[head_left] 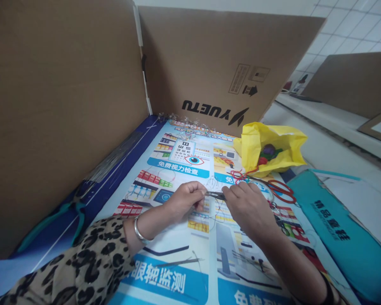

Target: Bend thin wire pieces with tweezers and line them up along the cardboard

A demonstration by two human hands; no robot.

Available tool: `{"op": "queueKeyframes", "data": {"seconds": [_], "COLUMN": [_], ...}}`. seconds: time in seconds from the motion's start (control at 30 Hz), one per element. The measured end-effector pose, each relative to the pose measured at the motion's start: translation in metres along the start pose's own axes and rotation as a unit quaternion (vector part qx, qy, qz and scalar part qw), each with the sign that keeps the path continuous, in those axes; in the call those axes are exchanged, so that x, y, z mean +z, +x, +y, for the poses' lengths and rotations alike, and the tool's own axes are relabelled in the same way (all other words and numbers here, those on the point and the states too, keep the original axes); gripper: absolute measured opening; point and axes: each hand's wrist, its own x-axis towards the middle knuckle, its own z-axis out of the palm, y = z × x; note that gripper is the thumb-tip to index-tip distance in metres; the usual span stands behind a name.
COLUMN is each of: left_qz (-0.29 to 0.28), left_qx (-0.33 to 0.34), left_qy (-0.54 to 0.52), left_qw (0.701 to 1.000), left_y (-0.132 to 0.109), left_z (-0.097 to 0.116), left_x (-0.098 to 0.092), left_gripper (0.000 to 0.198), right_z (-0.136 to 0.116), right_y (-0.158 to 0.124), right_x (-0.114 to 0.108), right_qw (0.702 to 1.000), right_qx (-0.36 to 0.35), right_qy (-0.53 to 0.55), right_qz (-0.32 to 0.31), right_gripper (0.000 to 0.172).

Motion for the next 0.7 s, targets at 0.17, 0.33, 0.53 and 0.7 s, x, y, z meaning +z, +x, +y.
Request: {"op": "queueKeyframes", "data": {"seconds": [0.17, 0.33, 0.53, 0.7], "left_qz": [0.005, 0.005, 0.014, 0.017], "left_qx": [-0.001, 0.005, 0.0, 0.002], "left_qy": [-0.007, -0.011, -0.004, -0.007], "left_qw": [1.0, 1.0, 1.0, 1.0], "left_y": [-0.0001, 0.0001, -0.0012, -0.001], "left_z": [-0.0012, -0.0042, -0.0027, -0.0045], "left_x": [0.0002, -0.0003, 0.0012, 0.0017], "left_gripper": [0.016, 0.014, 0.016, 0.019], "right_z": [0.0001, 0.0002, 0.0007, -0.0013], "right_y": [-0.0006, -0.0005, 0.0002, 0.0006], "right_x": [0.0012, 0.0002, -0.0002, -0.0017], "right_qw": [1.0, 1.0, 1.0, 0.999], "right_qx": [-0.002, -0.005, 0.0, 0.006], "right_qy": [-0.001, 0.001, 0.005, 0.009], "right_qz": [-0.004, -0.006, -0.02, -0.035], "right_gripper": [0.017, 0.018, 0.018, 0.016]}}
